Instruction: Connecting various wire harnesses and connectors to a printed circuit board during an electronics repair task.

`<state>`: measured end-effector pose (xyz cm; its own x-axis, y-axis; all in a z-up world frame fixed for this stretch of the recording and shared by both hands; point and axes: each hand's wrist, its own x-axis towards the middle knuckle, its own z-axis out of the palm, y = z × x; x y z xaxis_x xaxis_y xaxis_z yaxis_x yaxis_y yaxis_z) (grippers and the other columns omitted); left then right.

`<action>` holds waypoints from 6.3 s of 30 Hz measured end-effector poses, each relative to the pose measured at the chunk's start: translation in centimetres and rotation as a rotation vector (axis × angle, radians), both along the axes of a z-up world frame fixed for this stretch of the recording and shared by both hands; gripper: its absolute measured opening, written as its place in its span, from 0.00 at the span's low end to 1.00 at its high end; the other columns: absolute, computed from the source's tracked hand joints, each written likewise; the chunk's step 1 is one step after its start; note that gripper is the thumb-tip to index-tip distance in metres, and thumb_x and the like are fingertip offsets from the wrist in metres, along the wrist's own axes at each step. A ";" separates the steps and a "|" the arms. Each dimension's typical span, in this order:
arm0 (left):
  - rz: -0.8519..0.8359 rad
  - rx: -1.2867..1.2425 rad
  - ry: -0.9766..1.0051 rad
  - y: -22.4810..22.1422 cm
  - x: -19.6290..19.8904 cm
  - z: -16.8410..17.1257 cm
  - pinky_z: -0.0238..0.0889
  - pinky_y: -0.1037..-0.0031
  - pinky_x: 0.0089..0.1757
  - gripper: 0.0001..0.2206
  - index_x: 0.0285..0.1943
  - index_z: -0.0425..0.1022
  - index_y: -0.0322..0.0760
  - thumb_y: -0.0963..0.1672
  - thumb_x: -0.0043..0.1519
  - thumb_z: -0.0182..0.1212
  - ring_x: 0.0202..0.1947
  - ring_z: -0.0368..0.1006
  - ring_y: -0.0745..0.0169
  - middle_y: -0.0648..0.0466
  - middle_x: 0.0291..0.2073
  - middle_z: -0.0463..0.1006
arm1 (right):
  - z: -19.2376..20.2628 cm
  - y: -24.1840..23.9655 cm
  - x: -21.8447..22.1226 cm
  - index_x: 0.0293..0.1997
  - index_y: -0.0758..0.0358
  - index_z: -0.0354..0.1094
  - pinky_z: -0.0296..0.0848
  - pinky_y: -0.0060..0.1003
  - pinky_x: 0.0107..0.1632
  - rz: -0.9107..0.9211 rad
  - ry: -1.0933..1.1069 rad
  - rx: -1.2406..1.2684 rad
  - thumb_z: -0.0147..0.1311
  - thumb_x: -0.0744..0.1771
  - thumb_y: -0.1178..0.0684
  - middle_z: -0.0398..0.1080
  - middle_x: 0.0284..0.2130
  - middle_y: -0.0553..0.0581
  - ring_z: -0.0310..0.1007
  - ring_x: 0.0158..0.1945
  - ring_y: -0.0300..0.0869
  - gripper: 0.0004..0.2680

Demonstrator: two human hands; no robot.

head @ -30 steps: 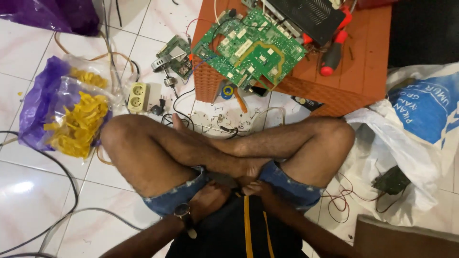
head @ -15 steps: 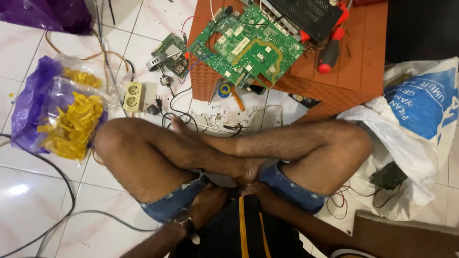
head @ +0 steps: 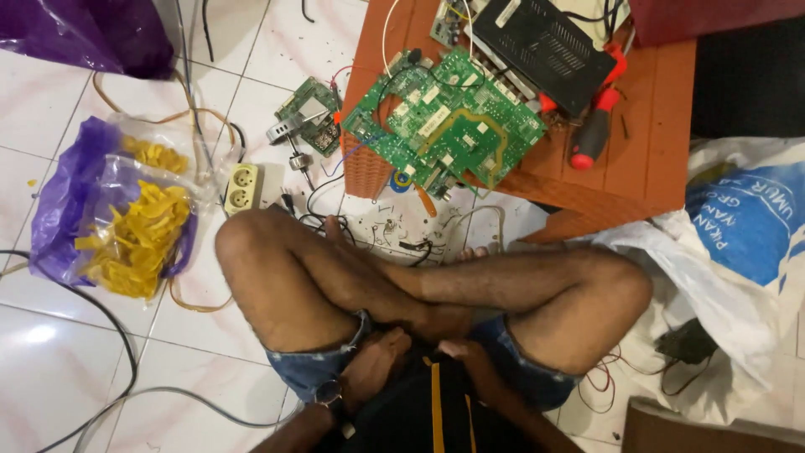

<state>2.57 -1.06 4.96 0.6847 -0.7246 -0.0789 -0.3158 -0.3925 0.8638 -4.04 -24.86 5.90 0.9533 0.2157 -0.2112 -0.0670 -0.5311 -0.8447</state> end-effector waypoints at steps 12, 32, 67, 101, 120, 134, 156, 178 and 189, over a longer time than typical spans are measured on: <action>-0.449 0.205 -0.254 -1.8 1.8 -8.4 0.63 0.55 0.50 0.16 0.53 0.76 0.26 0.42 0.64 0.48 0.45 0.74 0.37 0.35 0.49 0.79 | 1.2 4.2 -4.3 0.36 0.66 0.73 0.68 0.35 0.45 -0.112 0.358 0.038 0.45 0.66 0.45 0.76 0.32 0.55 0.73 0.36 0.41 0.14; -0.442 0.163 -0.417 -11.6 -0.7 -20.6 0.63 0.69 0.35 0.11 0.55 0.70 0.27 0.40 0.69 0.45 0.30 0.66 0.59 0.47 0.39 0.74 | 6.6 -3.3 7.7 0.49 0.60 0.75 0.75 0.31 0.40 -0.116 0.112 -0.150 0.57 0.64 0.50 0.81 0.40 0.51 0.79 0.37 0.39 0.11; -0.448 0.310 -0.075 -7.9 -0.2 -20.0 0.63 0.61 0.37 0.13 0.43 0.77 0.38 0.48 0.67 0.48 0.33 0.73 0.49 0.49 0.39 0.80 | 2.6 -2.6 8.6 0.38 0.59 0.77 0.73 0.40 0.37 -0.072 -0.039 -0.293 0.54 0.64 0.49 0.80 0.29 0.51 0.77 0.29 0.48 0.08; -0.442 0.280 0.098 -9.6 -1.3 -24.1 0.68 0.59 0.39 0.18 0.52 0.78 0.34 0.47 0.70 0.42 0.35 0.77 0.44 0.43 0.44 0.82 | -1.4 -1.8 8.8 0.31 0.60 0.70 0.67 0.42 0.33 -0.109 -0.044 -0.321 0.54 0.65 0.46 0.72 0.21 0.52 0.68 0.23 0.47 0.09; -0.419 0.115 -0.133 -9.7 -1.6 -24.6 0.64 0.62 0.31 0.10 0.51 0.72 0.36 0.43 0.66 0.49 0.27 0.72 0.49 0.46 0.37 0.79 | -2.0 -1.5 9.0 0.31 0.60 0.71 0.67 0.41 0.31 -0.137 -0.097 -0.295 0.57 0.64 0.48 0.73 0.20 0.52 0.67 0.22 0.47 0.07; -0.476 0.221 0.006 -10.1 -2.4 -28.8 0.66 0.62 0.35 0.14 0.41 0.79 0.32 0.45 0.69 0.48 0.29 0.72 0.51 0.47 0.36 0.80 | -1.2 -1.2 9.2 0.29 0.60 0.70 0.65 0.41 0.29 -0.147 -0.102 -0.293 0.57 0.64 0.50 0.71 0.18 0.52 0.65 0.20 0.46 0.07; -0.431 -0.040 -0.267 -8.1 -2.8 -21.6 0.64 0.60 0.39 0.10 0.47 0.76 0.33 0.41 0.62 0.51 0.37 0.73 0.45 0.45 0.42 0.78 | -1.6 -1.1 8.8 0.31 0.58 0.71 0.66 0.40 0.30 -0.170 -0.077 -0.295 0.56 0.64 0.49 0.72 0.20 0.51 0.66 0.21 0.46 0.06; 0.733 -0.650 -0.008 3.4 25.9 16.9 0.69 0.75 0.34 0.24 0.73 0.57 0.31 0.48 0.70 0.48 0.34 0.72 0.62 0.47 0.45 0.74 | -2.7 -0.9 10.2 0.23 0.58 0.70 0.68 0.40 0.31 -0.253 -0.106 -0.406 0.58 0.61 0.45 0.72 0.18 0.50 0.68 0.22 0.46 0.09; 0.534 -0.099 -0.376 2.1 30.4 21.7 0.61 0.73 0.29 0.07 0.44 0.83 0.37 0.40 0.57 0.66 0.26 0.67 0.65 0.55 0.31 0.79 | -4.1 -1.3 9.8 0.28 0.51 0.75 0.70 0.40 0.32 -0.235 -0.003 -0.503 0.56 0.63 0.42 0.77 0.23 0.45 0.73 0.25 0.45 0.08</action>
<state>33.01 1.00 26.71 0.9199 -0.2690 0.2854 -0.3870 -0.5035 0.7725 5.73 -26.18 1.80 0.9644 -0.1299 -0.2304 -0.2304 -0.8403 -0.4908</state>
